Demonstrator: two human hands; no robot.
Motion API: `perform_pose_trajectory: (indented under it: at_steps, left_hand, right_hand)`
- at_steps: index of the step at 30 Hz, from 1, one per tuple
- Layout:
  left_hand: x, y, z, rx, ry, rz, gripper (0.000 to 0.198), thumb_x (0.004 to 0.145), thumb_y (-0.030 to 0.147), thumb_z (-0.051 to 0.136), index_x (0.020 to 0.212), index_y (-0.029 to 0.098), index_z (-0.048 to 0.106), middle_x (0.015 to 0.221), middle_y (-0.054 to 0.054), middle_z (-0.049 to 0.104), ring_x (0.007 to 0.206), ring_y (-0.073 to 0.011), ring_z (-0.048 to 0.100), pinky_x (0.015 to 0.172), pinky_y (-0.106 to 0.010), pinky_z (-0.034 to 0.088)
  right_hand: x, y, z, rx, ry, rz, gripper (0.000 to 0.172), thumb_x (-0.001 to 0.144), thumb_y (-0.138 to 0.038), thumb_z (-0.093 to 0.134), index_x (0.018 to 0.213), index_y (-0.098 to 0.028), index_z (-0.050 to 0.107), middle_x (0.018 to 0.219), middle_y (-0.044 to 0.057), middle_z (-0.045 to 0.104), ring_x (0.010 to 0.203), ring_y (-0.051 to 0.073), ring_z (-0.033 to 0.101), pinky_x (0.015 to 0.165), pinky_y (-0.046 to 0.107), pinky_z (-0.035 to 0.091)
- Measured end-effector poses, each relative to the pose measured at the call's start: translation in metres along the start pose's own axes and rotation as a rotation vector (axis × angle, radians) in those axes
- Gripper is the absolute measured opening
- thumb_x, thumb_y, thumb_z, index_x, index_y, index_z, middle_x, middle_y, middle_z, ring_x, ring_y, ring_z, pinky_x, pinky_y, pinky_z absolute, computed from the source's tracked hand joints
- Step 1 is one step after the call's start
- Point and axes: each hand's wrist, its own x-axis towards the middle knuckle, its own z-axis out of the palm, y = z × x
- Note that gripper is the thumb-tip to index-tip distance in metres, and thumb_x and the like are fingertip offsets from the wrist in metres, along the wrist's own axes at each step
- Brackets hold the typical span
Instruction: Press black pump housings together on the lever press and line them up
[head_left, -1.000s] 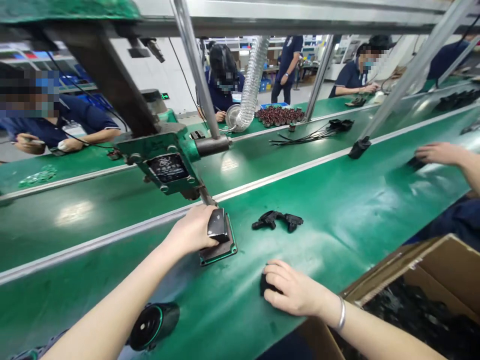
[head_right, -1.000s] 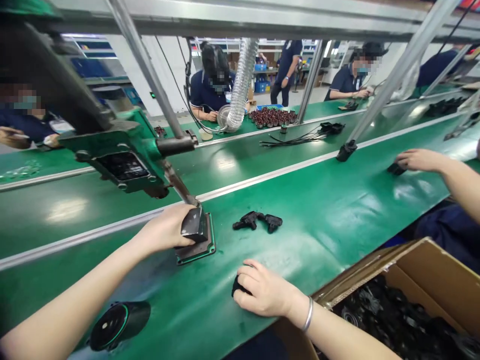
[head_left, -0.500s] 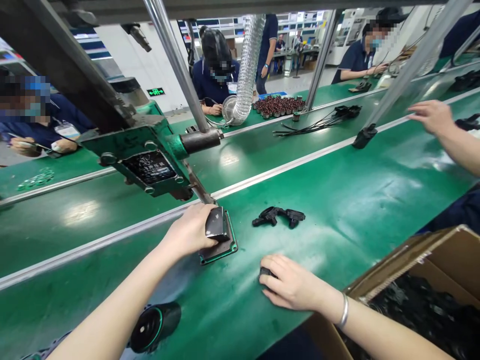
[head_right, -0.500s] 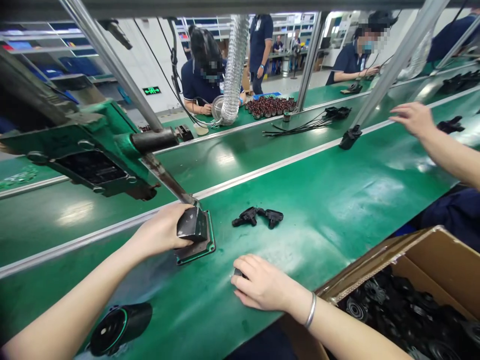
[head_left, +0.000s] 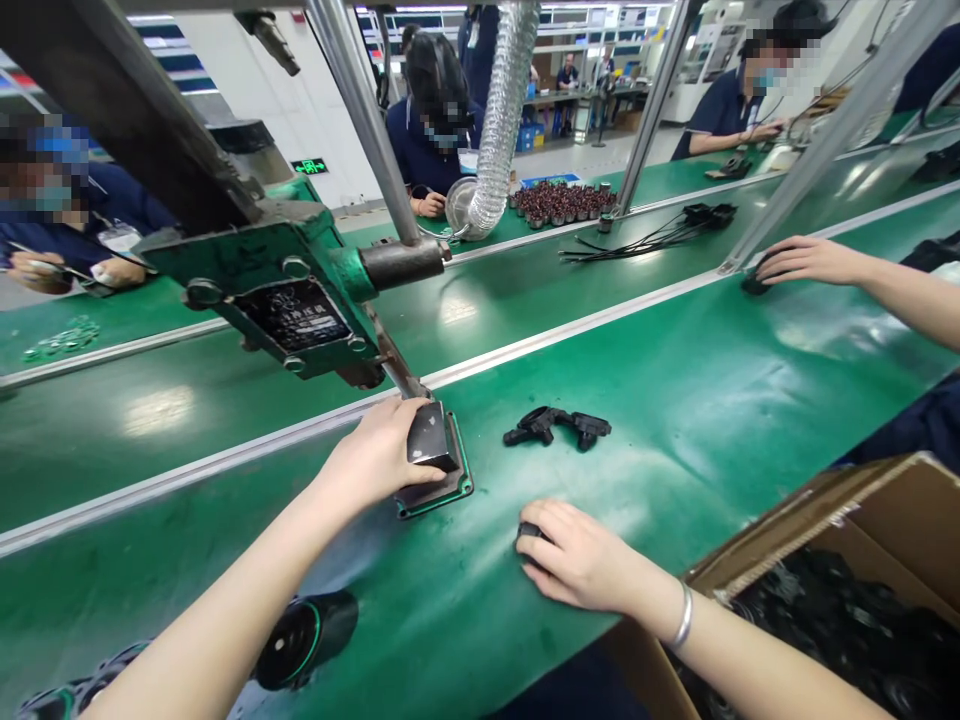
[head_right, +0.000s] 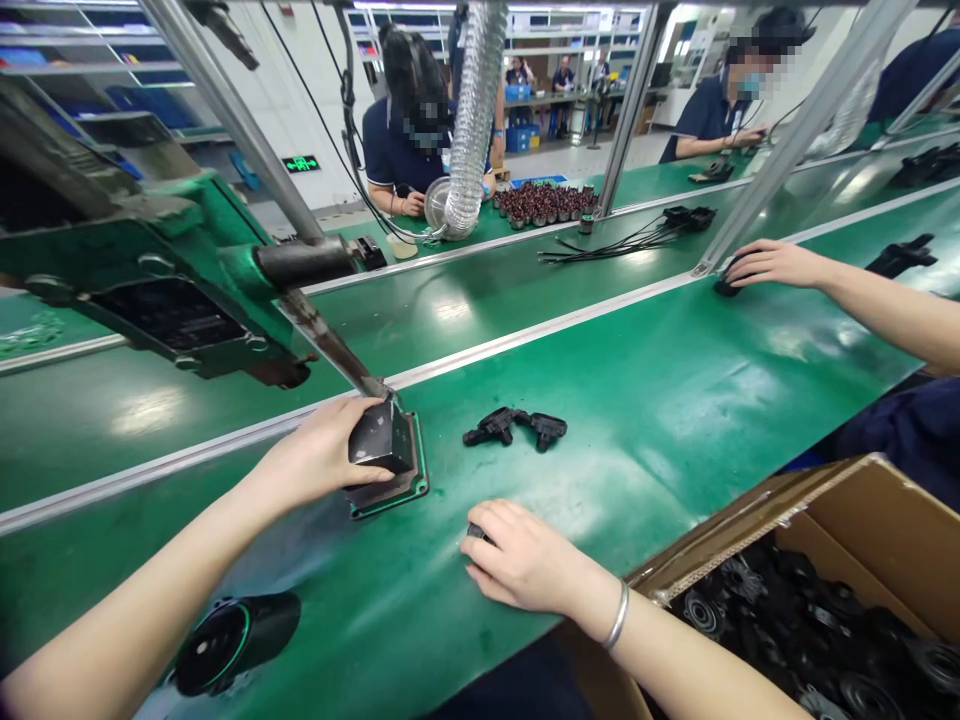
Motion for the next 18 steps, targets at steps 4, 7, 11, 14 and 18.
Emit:
perform_pose_trajectory:
  at_steps: [4,7,11,14,18]
  left_hand:
    - [-0.0008,0.0019,0.0002,0.008,0.01,-0.051,0.079,0.061,0.046,0.079,0.128,0.017,0.048,0.125,-0.015,0.057,0.115,-0.0356,0.054,0.094,-0.044,0.049]
    - [-0.0016,0.0029,-0.0001,0.009,0.005,-0.043,0.08,0.061,0.046,0.079,0.128,0.016,0.048,0.123,-0.015,0.058,0.115,-0.0357,0.054,0.094,-0.045,0.049]
    - [-0.0033,0.0028,-0.0024,0.009,0.002,-0.016,0.078,0.063,0.044,0.079,0.129,0.014,0.048,0.118,-0.015,0.06,0.112,-0.0346,0.056,0.094,-0.045,0.049]
    - [-0.0029,0.001,-0.004,0.002,-0.002,-0.001,0.08,0.062,0.042,0.079,0.13,0.013,0.048,0.119,-0.015,0.059,0.113,-0.035,0.055,0.094,-0.046,0.049]
    - [-0.0012,0.0012,-0.0027,-0.005,0.022,0.014,0.075,0.062,0.042,0.079,0.126,0.015,0.051,0.118,-0.015,0.06,0.112,-0.0355,0.056,0.092,-0.046,0.05]
  right_hand:
    - [-0.0001,-0.0002,0.0008,0.01,-0.002,0.013,0.024,0.082,-0.029,0.053,0.103,-0.017,0.056,0.109,0.007,0.05,0.109,0.01,0.045,0.095,0.025,0.049]
    - [0.0,0.0001,0.0012,0.024,0.0,0.026,0.024,0.083,-0.029,0.052,0.104,-0.017,0.056,0.108,0.007,0.05,0.109,0.009,0.045,0.096,0.026,0.049]
    - [0.001,0.0003,0.0006,0.035,0.015,0.04,0.023,0.083,-0.028,0.052,0.102,-0.016,0.057,0.106,0.007,0.049,0.109,0.009,0.046,0.095,0.024,0.048]
    - [0.0017,0.0,0.0006,0.04,0.017,0.047,0.022,0.082,-0.027,0.053,0.101,-0.016,0.057,0.106,0.007,0.05,0.11,0.008,0.046,0.095,0.023,0.047]
    - [0.0029,-0.0007,0.0013,0.045,0.032,0.052,0.021,0.082,-0.026,0.054,0.1,-0.016,0.058,0.105,0.007,0.05,0.111,0.008,0.046,0.096,0.023,0.047]
